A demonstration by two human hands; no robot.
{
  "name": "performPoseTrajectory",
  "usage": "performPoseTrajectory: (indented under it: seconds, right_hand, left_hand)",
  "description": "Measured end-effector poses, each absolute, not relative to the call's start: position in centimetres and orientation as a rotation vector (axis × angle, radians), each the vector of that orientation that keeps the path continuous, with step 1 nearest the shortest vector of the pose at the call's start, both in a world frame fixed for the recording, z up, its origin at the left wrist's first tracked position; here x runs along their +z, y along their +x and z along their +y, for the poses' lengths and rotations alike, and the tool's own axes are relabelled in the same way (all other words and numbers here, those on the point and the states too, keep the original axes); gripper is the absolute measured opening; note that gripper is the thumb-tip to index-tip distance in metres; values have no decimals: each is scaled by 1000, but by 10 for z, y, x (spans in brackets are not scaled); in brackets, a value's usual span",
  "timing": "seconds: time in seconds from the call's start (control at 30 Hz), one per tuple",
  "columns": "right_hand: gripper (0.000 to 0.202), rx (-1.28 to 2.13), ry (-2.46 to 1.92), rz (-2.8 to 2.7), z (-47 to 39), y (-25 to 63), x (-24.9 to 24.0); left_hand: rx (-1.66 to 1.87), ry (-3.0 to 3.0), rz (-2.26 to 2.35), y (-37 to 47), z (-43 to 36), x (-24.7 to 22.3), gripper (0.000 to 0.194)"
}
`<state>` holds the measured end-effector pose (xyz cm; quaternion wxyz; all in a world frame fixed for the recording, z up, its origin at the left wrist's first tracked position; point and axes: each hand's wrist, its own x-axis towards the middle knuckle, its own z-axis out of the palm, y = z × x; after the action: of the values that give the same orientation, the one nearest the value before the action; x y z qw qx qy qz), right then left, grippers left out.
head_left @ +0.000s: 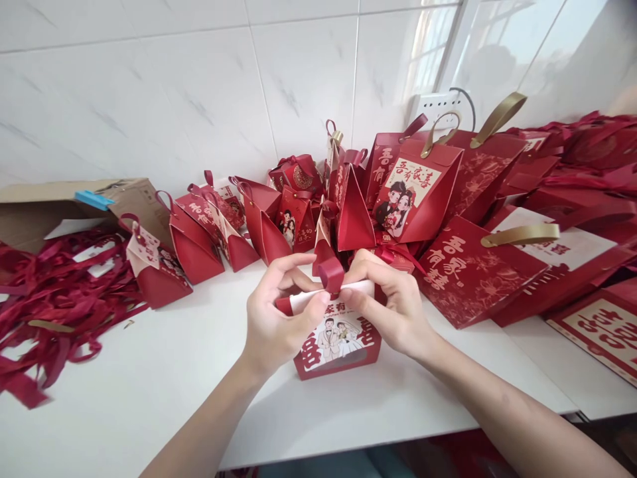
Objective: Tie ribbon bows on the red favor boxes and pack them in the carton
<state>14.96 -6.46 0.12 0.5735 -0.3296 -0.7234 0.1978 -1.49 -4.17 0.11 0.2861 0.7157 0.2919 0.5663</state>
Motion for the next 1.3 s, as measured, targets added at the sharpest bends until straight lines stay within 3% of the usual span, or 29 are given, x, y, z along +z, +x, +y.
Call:
performPoseTrajectory:
  seconds: [0.23,0.77,0.9,1.03,1.2,1.3]
  right_hand:
    - [9,301,-703,-1732,-61,147,-6]
    - [14,466,-861,-1639,-68,144,1]
    - [5,363,-826,-1640,-67,143,-5]
    - [27,462,-820,-1551,-66,138,-12]
    - [17,526,-844,-1499,-68,136,-11]
    - [24,528,-794,-1560,-66,140,-11]
  left_hand:
    - [1517,1902,789,-16,-42,1,31]
    - [1522,1931,785,-17,-42,0,26]
    - [1521,1936,787,-17,-41,0,24]
    - [1533,1930,815,-17,-41,1,22]
    - [1539,1942,788,-17,-40,0,23]
    - [1526,1935,791,-17,-40,-1,25]
